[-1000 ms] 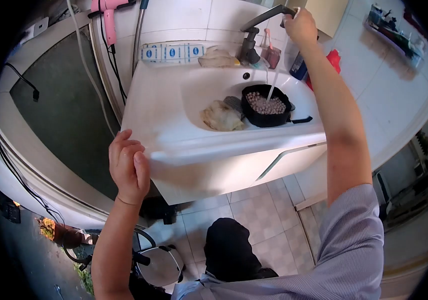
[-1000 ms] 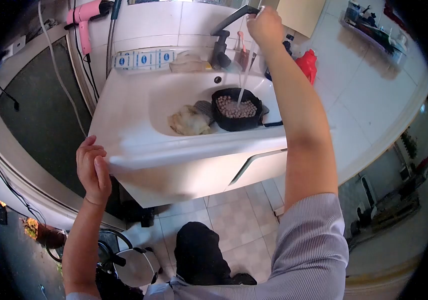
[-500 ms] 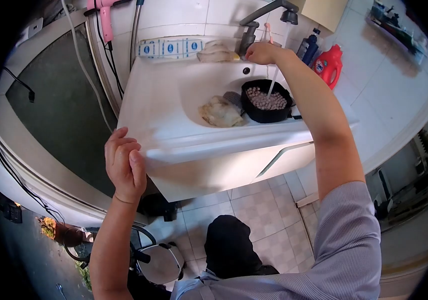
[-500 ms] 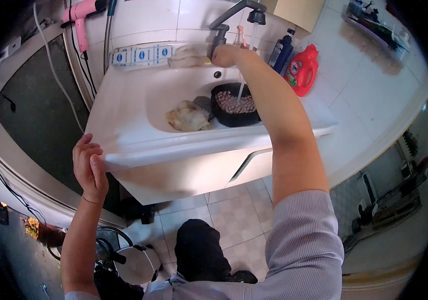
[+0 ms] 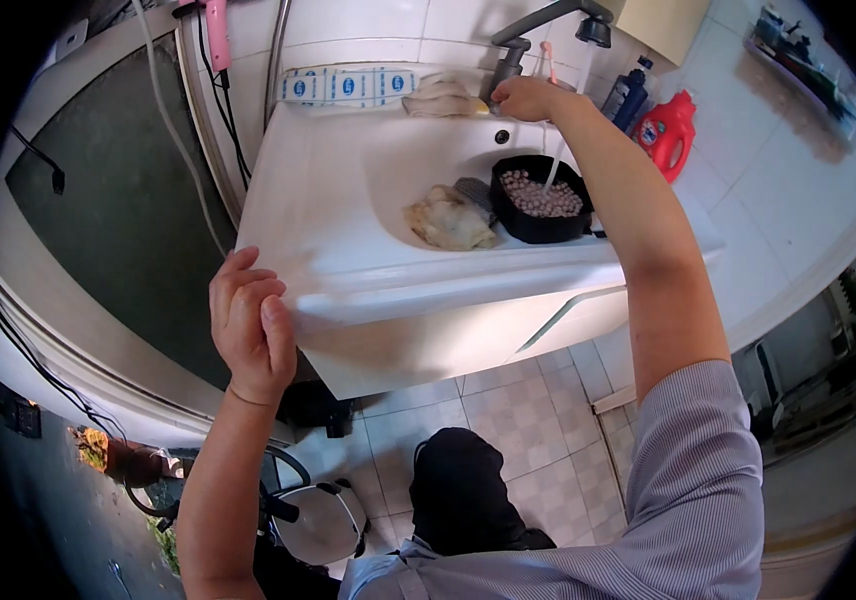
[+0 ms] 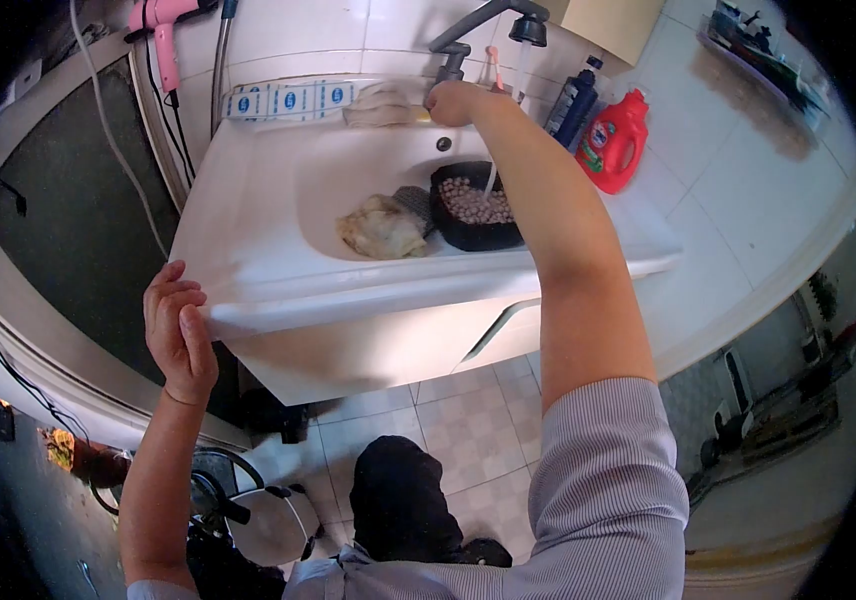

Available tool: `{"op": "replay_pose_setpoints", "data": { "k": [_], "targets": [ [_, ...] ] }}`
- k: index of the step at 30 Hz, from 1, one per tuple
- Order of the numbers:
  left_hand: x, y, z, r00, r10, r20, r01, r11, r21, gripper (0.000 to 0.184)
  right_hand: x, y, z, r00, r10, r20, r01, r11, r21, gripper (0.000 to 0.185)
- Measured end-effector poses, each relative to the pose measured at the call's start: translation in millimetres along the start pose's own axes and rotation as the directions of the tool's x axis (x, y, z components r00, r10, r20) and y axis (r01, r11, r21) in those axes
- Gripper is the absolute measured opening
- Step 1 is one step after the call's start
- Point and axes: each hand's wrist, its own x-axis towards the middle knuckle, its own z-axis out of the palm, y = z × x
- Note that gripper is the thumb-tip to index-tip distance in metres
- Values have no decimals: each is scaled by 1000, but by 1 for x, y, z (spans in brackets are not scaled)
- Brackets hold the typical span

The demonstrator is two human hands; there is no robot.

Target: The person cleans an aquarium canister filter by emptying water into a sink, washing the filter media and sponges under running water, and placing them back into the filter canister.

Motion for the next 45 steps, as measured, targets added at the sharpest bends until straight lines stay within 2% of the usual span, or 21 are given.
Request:
{"op": "replay_pose_setpoints", "data": {
  "k": [1,3,9,12,16,18,19,22,24,28,30,32,34,35,36,37,39,40,42,45],
  "targets": [
    [-1,-1,0,1000,0,-1,0,1000,1,23,-1,-6,-4,1000,-1,0,1,1000,-1,25],
    [-1,-3,0,1000,8,7,-8,1000,-2,22,-3,-18,-14,967,174,185,-157,982,-102,42],
    [0,-1,1,1000,4,-10,-4,1000,2,23,2,-9,-11,976,118,183,-101,990,-96,41],
    [-1,-2,2,1000,-4,-12,4,1000,23,24,4,-6,-9,976,149,161,-142,988,-54,41],
    [-1,-2,1,1000,-5,-10,5,1000,28,24,6,-4,-9,983,108,149,-95,991,-92,42],
    [-1,-3,1,1000,10,-10,-9,1000,27,24,14,5,-1,981,180,72,-182,983,25,43],
    [-1,-3,1,1000,10,-9,-9,999,30,24,11,2,-4,981,178,72,-180,983,27,43],
    [0,-2,1,1000,8,-10,-8,1000,15,24,2,-3,-7,988,145,52,-145,989,-7,44],
    [1,-1,0,1000,23,0,-23,1000,17,24,7,16,9,980,118,-162,-113,993,40,44],
    [1,-1,0,1000,24,7,-24,1000,11,24,-17,24,4,976,45,-214,-25,995,96,39],
    [0,-1,0,1000,13,-6,-13,1000,-6,24,-39,30,1,977,196,86,-196,981,-10,33],
    [0,-1,0,1000,16,-4,-16,1000,-5,24,-62,66,30,950,308,52,-280,913,-296,37],
    [0,-1,1,1000,21,-3,-21,1000,-3,24,-93,90,50,898,409,160,-336,874,-350,49],
    [0,0,1,1000,20,-5,-20,1000,-7,24,-110,77,47,746,587,315,-558,809,-187,52],
    [1,0,0,1000,18,-7,-18,1000,-8,24,-124,64,43,548,678,491,-755,653,-59,55],
    [0,0,0,1000,18,-7,-19,1000,-8,24,-129,66,52,548,677,491,-755,654,-59,55],
    [0,-1,0,1000,20,-4,-20,1000,8,24,-139,81,79,370,621,691,-923,332,196,64],
    [0,1,1,1000,22,-2,-22,1000,8,24,-144,75,77,369,620,693,-923,330,197,64],
    [2,3,2,999,-4,-47,3,1000,-15,11,-148,62,74,481,545,687,-877,314,365,67],
    [3,4,0,999,3,-32,-3,1000,11,10,-140,65,93,487,528,696,-871,349,344,64]
  ]
}}
